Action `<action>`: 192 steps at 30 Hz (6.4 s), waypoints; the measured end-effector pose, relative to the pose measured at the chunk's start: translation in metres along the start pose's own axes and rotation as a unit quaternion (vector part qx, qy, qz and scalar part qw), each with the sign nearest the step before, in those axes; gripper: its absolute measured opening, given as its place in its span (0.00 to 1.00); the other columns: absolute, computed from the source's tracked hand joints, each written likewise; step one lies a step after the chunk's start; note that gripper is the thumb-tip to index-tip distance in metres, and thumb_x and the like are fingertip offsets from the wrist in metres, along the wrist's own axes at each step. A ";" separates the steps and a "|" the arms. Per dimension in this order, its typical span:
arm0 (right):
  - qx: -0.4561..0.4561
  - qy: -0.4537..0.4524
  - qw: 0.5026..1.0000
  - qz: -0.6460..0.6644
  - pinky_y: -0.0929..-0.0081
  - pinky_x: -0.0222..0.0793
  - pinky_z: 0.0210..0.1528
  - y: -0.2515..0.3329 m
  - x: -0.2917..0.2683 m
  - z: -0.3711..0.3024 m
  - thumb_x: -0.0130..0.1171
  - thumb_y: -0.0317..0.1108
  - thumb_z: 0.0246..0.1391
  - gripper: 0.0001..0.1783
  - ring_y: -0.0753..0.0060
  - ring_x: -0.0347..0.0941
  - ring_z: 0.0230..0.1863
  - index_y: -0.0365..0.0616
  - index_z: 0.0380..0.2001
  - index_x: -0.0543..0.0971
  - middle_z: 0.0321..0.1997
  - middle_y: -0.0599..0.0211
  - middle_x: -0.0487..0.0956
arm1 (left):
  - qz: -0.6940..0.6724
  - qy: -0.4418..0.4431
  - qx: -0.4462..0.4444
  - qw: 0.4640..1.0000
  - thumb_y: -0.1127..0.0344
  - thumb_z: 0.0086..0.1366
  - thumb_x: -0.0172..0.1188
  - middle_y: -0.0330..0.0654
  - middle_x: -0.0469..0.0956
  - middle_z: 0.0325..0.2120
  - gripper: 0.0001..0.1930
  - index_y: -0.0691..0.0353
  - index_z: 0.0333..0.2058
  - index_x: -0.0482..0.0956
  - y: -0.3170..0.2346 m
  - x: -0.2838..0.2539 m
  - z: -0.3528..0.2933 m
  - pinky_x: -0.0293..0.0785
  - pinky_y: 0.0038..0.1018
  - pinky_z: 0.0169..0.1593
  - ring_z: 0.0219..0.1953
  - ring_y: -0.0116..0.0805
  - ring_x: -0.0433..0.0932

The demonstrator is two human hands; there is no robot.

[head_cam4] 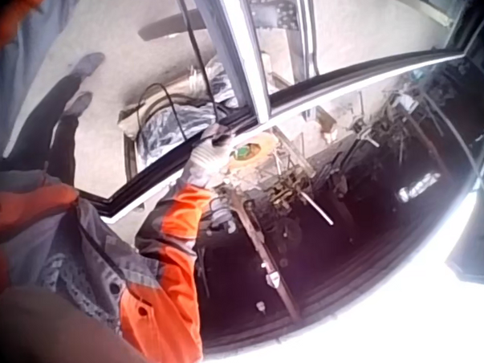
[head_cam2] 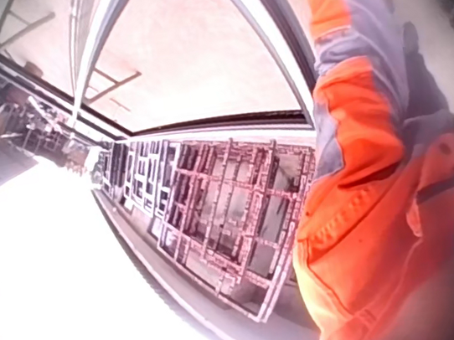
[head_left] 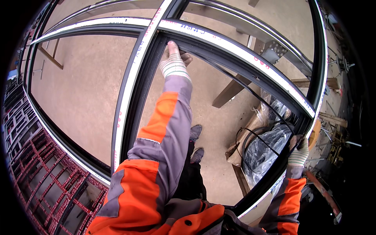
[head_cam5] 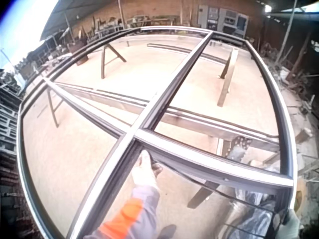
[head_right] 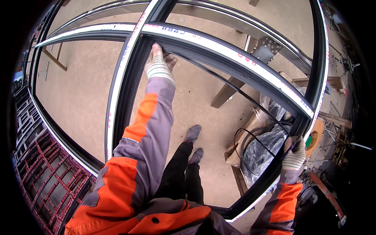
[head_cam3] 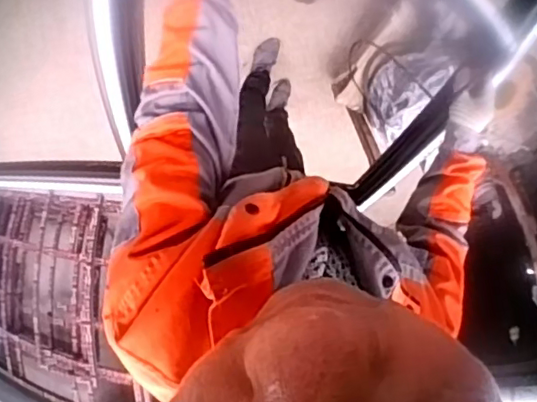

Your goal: The person installs a black rubber seal into the groove of a white window frame. Using shears, they cut the seal to fit the frame's dimensions and press it into place along the edges.

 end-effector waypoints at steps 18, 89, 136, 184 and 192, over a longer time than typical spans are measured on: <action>-0.049 -0.038 0.998 0.006 0.87 0.59 0.31 -0.019 0.000 0.009 0.58 0.34 0.63 0.06 0.88 0.61 0.28 0.43 0.37 0.75 0.27 0.80 0.70 | -0.042 0.005 -0.036 0.998 0.51 0.69 0.57 0.38 0.71 0.22 0.17 0.61 0.40 0.74 0.003 0.004 0.011 0.75 0.33 0.29 0.18 0.28 0.69; -0.020 -0.251 0.965 -0.074 0.75 0.72 0.46 -0.073 -0.037 0.067 0.63 0.35 0.56 0.14 0.71 0.80 0.39 0.43 0.44 0.76 0.38 0.63 0.83 | 0.210 -0.039 0.022 0.977 0.57 0.70 0.55 0.47 0.80 0.30 0.19 0.69 0.47 0.71 0.016 0.022 -0.013 0.82 0.29 0.25 0.24 0.34 0.81; -0.052 -0.350 0.932 -0.086 0.68 0.74 0.42 -0.053 -0.023 0.053 0.67 0.39 0.51 0.16 0.59 0.81 0.36 0.46 0.41 0.80 0.35 0.57 0.83 | 0.132 0.198 -0.075 0.968 0.61 0.67 0.60 0.44 0.81 0.31 0.13 0.61 0.44 0.73 0.042 0.012 -0.052 0.79 0.30 0.30 0.26 0.32 0.78; -0.046 -0.339 0.936 -0.078 0.67 0.73 0.43 -0.057 -0.022 0.053 0.69 0.39 0.49 0.17 0.58 0.80 0.37 0.45 0.41 0.80 0.35 0.58 0.83 | 0.171 0.279 -0.129 0.936 0.60 0.66 0.63 0.46 0.82 0.32 0.14 0.62 0.44 0.74 0.080 0.033 -0.098 0.80 0.27 0.31 0.27 0.31 0.80; -0.044 -0.337 0.937 -0.077 0.67 0.73 0.43 -0.051 -0.023 0.052 0.68 0.40 0.49 0.17 0.57 0.81 0.37 0.45 0.41 0.80 0.35 0.57 0.83 | 0.208 0.323 -0.121 0.916 0.60 0.65 0.63 0.45 0.82 0.31 0.15 0.63 0.44 0.75 0.088 0.037 -0.100 0.80 0.27 0.32 0.27 0.31 0.80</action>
Point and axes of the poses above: each hand's wrist, its own z-axis towards the middle knuckle, its own x-axis out of the palm, y = z × x, the point moved 2 cm from there along z, towards the middle knuckle
